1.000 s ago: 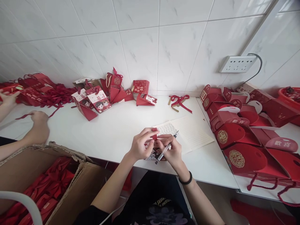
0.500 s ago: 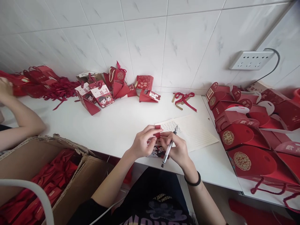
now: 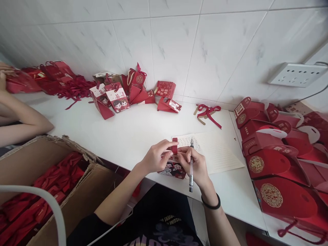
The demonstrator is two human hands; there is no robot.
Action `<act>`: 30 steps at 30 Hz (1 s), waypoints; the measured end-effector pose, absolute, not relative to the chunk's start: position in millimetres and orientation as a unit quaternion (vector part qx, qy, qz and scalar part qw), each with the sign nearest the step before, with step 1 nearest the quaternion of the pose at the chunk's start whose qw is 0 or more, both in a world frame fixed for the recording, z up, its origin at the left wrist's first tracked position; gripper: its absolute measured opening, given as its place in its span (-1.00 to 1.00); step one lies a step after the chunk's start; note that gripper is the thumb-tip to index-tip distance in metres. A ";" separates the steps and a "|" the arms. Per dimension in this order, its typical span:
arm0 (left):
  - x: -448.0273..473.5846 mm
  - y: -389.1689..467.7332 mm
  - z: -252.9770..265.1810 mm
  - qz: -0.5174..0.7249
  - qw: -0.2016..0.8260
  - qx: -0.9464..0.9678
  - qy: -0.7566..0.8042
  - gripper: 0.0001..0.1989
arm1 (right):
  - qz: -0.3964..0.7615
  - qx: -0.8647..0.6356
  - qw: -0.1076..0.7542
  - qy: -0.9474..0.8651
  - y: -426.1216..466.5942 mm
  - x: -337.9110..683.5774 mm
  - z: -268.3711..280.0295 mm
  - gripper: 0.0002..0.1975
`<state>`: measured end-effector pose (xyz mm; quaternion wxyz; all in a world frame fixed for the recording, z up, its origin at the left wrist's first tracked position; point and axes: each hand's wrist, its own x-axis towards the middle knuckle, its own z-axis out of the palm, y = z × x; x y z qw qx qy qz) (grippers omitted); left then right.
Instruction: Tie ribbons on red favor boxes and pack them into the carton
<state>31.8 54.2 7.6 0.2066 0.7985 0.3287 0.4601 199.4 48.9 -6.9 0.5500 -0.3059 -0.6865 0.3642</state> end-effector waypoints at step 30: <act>35.6 4.4 12.7 0.494 0.382 0.582 0.521 -0.75 | 0.391 -0.359 0.568 -0.629 31.7 194.5 -3.5 -0.54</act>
